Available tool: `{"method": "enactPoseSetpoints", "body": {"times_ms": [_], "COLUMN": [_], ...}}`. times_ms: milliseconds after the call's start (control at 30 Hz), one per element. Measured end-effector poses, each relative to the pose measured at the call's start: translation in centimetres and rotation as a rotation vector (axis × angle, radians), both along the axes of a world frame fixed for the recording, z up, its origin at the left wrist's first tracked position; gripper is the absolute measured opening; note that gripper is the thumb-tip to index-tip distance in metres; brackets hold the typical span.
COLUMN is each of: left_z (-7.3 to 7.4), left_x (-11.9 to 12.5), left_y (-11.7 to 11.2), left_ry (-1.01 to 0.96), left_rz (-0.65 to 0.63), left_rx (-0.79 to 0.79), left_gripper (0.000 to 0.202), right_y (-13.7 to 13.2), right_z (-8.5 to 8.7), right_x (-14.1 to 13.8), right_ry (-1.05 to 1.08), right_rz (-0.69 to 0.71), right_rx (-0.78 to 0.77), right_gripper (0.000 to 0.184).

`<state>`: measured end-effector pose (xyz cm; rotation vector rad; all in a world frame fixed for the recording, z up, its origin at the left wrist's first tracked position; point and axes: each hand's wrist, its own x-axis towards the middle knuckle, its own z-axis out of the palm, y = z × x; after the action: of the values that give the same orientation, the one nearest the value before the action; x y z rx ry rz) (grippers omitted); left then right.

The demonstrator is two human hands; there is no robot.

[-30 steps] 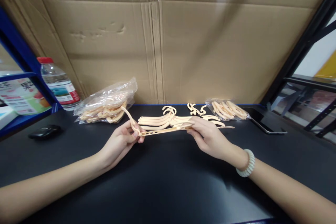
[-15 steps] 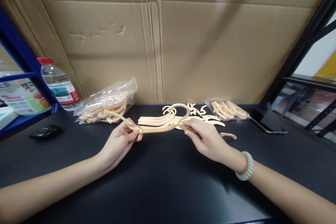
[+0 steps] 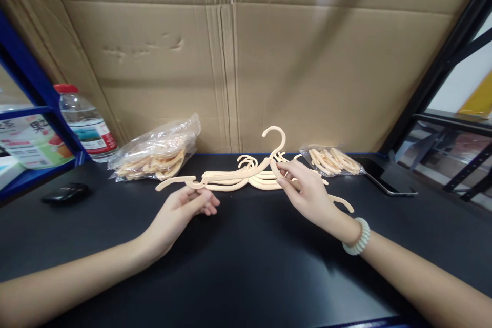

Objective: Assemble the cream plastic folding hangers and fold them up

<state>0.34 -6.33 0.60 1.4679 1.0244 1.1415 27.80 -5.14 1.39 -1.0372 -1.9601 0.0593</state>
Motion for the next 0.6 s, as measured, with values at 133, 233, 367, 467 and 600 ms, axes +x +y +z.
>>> {"method": "enactPoseSetpoints", "body": {"times_ms": [133, 233, 367, 467, 600], "left_z": [0.2, 0.3, 0.1, 0.0, -0.1], "left_x": [0.4, 0.4, 0.3, 0.2, 0.3], "left_y": [-2.5, -3.7, -3.9, -3.8, -3.7], "left_ry": [0.526, 0.729, 0.921, 1.004, 1.053], "left_rz": [-0.298, -0.481, -0.384, -0.31, -0.302], "left_rx": [0.494, 0.948, 1.015, 0.928, 0.875], "left_gripper": [0.012, 0.025, 0.035, 0.041, 0.043], "right_y": [0.2, -0.1, -0.8, -1.1, -1.0], "right_z": [-0.5, -0.8, -0.8, -0.8, -1.0], "right_x": [0.1, -0.2, -0.9, -1.1, -1.1], "right_ry": [-0.007, -0.074, -0.205, -0.265, -0.327], "right_rz": [0.018, 0.062, 0.151, 0.175, 0.17], "right_rx": [-0.021, -0.053, -0.139, -0.16, -0.182], "right_gripper": [0.023, 0.02, 0.017, 0.018, 0.02]}}
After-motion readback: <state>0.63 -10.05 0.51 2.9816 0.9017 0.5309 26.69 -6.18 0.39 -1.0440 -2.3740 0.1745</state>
